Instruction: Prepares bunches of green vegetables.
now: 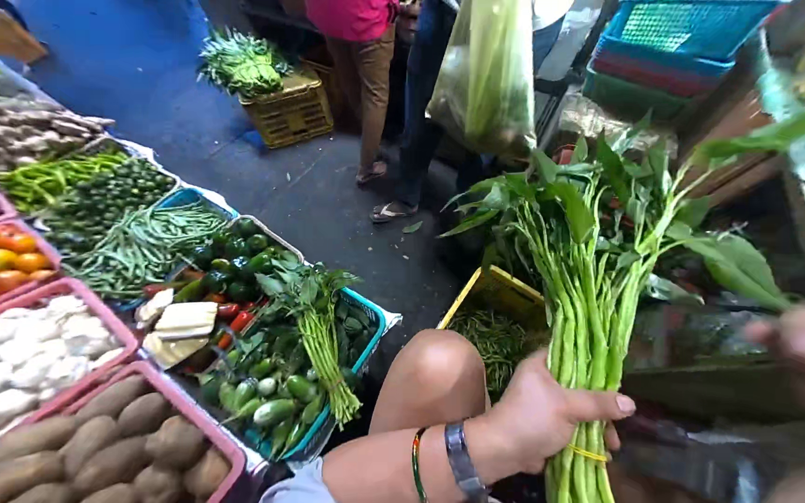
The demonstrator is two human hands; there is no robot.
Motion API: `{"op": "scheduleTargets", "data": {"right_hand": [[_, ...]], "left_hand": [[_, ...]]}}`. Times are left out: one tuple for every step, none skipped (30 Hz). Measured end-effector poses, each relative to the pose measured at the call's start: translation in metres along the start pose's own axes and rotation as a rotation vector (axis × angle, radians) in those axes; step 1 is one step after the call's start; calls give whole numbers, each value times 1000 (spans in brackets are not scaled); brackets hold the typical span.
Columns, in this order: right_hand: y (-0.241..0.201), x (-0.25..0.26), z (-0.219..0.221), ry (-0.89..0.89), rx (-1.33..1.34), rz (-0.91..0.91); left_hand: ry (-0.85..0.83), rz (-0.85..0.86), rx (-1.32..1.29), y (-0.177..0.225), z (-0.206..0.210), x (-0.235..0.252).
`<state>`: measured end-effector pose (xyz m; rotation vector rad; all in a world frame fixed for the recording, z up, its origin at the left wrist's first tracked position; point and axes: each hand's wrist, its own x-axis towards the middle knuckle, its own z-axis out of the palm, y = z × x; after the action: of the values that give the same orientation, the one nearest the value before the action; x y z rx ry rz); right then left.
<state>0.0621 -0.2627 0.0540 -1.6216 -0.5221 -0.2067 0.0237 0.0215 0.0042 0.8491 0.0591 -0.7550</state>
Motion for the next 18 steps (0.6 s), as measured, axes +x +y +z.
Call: {"op": "scheduleTargets", "data": {"right_hand": [[22,-27,-4,37,-104,142],[40,-46,-3,83,-299,281],[57,-59,1,89,-422,344],[69,-67,8,104,-436,327],[73,-71,18,163,-344,293],[71,-73,28,212,-177,253],[64,-71,37,235,-95,245],[55,-66,45,211,-71,262],[46,-60,51,156,-48,288],[39,-54,56,111,32,308],[34,-50,59,85,170,308],[32,-48,60,95,325,305],[32,-48,59,139,451,307],[32,-50,57,204,542,310],[32,-51,54,271,606,319],[32,-51,51,328,647,336],[31,-50,49,365,667,365],[29,-50,48,396,673,400]], "left_hand": [[31,23,19,-1,3,1],[58,59,43,-2,7,2],[75,107,71,-4,11,1],[81,156,106,-4,15,0],[76,206,147,-4,20,1],[75,248,193,-5,25,3],[79,283,231,-7,30,5],[75,309,265,-8,34,8],[58,338,308,-9,38,11],[41,366,363,-10,42,14],[34,391,430,-10,47,16],[48,405,504,-11,52,18],[76,406,583,-11,57,20],[109,404,654,-11,61,25],[131,404,710,-12,63,31],[156,406,784,-16,64,37],[189,401,902,-21,62,44],[227,380,1054,-29,60,50]]}}
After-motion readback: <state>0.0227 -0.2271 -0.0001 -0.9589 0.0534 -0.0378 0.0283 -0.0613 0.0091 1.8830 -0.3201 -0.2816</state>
